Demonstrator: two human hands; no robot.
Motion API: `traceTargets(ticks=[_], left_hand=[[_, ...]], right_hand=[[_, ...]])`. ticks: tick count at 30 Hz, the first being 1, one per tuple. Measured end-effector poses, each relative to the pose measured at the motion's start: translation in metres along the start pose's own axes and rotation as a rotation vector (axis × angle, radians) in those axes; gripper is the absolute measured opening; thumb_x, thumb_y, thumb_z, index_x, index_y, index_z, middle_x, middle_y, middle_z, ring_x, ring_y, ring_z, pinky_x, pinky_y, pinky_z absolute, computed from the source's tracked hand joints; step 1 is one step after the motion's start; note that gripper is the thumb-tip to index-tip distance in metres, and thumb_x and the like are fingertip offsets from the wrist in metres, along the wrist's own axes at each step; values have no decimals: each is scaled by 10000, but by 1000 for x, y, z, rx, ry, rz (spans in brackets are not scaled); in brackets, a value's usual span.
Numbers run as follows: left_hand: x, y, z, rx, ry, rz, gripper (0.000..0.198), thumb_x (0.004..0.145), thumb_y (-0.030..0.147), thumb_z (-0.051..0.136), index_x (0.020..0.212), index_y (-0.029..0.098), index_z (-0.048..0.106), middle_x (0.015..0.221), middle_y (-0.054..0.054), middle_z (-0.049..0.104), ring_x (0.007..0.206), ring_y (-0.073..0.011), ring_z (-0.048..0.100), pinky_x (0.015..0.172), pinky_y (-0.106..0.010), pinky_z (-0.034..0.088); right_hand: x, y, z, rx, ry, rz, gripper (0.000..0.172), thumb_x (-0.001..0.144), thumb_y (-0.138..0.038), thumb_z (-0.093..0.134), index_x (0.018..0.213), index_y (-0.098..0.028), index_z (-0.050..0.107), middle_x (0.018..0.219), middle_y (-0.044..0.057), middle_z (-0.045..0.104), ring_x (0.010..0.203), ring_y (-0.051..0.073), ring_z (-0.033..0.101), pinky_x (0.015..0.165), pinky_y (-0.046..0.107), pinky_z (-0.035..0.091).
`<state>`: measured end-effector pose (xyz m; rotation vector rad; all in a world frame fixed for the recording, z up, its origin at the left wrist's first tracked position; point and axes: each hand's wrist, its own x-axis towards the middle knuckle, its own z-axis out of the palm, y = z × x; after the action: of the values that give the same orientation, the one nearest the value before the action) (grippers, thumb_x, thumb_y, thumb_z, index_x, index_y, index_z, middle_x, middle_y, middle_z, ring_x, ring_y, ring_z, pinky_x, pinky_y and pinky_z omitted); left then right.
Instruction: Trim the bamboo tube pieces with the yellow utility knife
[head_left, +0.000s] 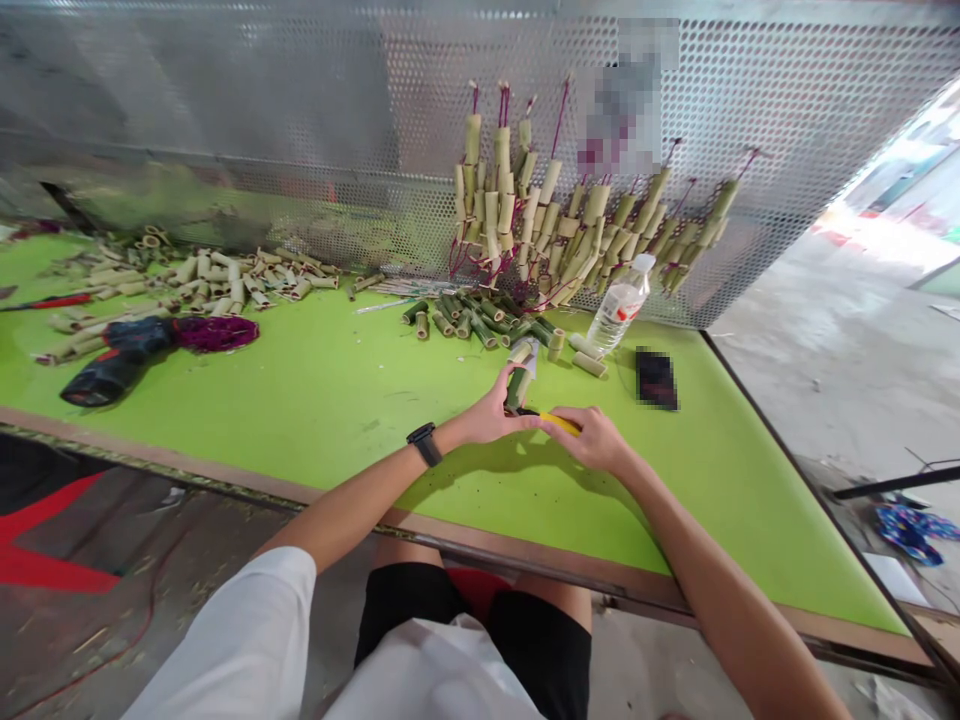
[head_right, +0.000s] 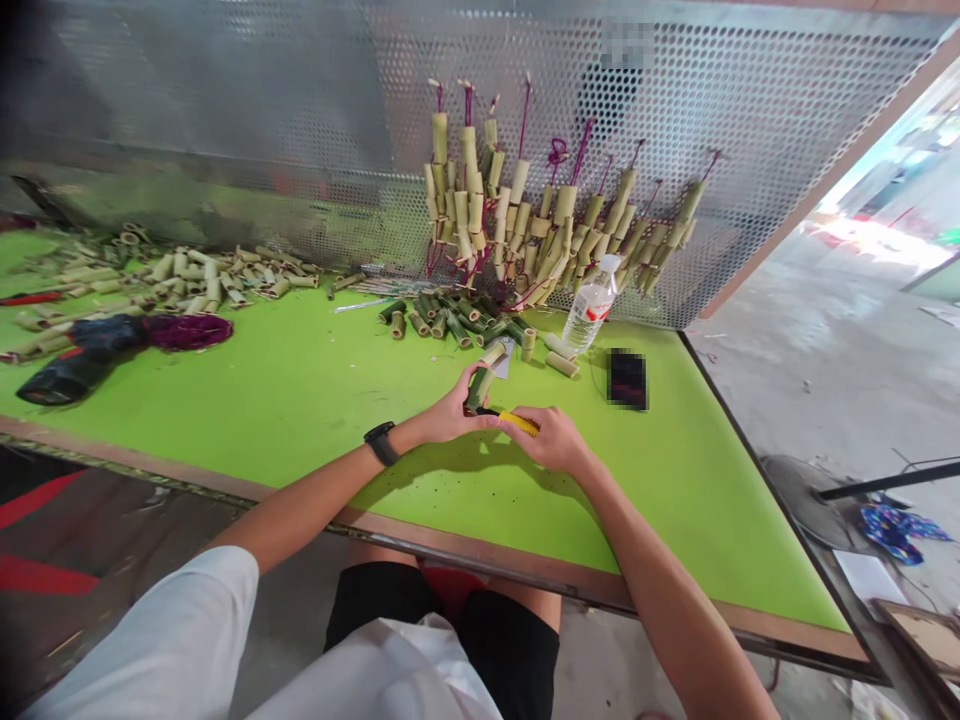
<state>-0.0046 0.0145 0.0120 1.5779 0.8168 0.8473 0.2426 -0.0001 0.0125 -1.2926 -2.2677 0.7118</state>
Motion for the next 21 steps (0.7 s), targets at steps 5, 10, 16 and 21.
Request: traceTargets(ticks=[5, 10, 16, 21], left_hand=[[0, 1, -2, -51, 21, -51, 1190, 776, 560, 993, 1680, 220, 297, 985, 13, 561, 756, -130, 561, 747, -300, 509], [1, 0, 3, -142, 79, -149, 1271, 777, 535, 1003, 1745, 234, 236, 902, 29, 617, 617, -104, 552, 620, -274, 487], [-1, -3, 12, -117, 149, -174, 1096, 833, 609, 941, 1676, 243, 345, 829, 32, 610, 566, -103, 521, 570, -272, 474], [0, -4, 11, -145, 176, -77, 1134, 744, 526, 1021, 1614, 252, 347, 960, 29, 591, 790, -128, 594, 752, -288, 524]], right_hand=[[-2, -7, 0, -116, 45, 7, 676, 1042, -785, 462, 801, -223, 748, 585, 26, 625, 494, 155, 480, 553, 309, 325], [0, -7, 4, -224, 139, 24, 634, 1044, -766, 486, 880, -239, 798, 631, 53, 695, 510, 177, 541, 574, 309, 333], [1, -3, 2, -208, 251, 72, 664, 1048, -773, 471, 1013, -209, 820, 674, 71, 724, 533, 193, 581, 572, 309, 376], [-2, -5, -2, -110, 137, -15, 594, 1056, -709, 492, 832, -212, 728, 617, 27, 643, 512, 147, 497, 566, 301, 342]])
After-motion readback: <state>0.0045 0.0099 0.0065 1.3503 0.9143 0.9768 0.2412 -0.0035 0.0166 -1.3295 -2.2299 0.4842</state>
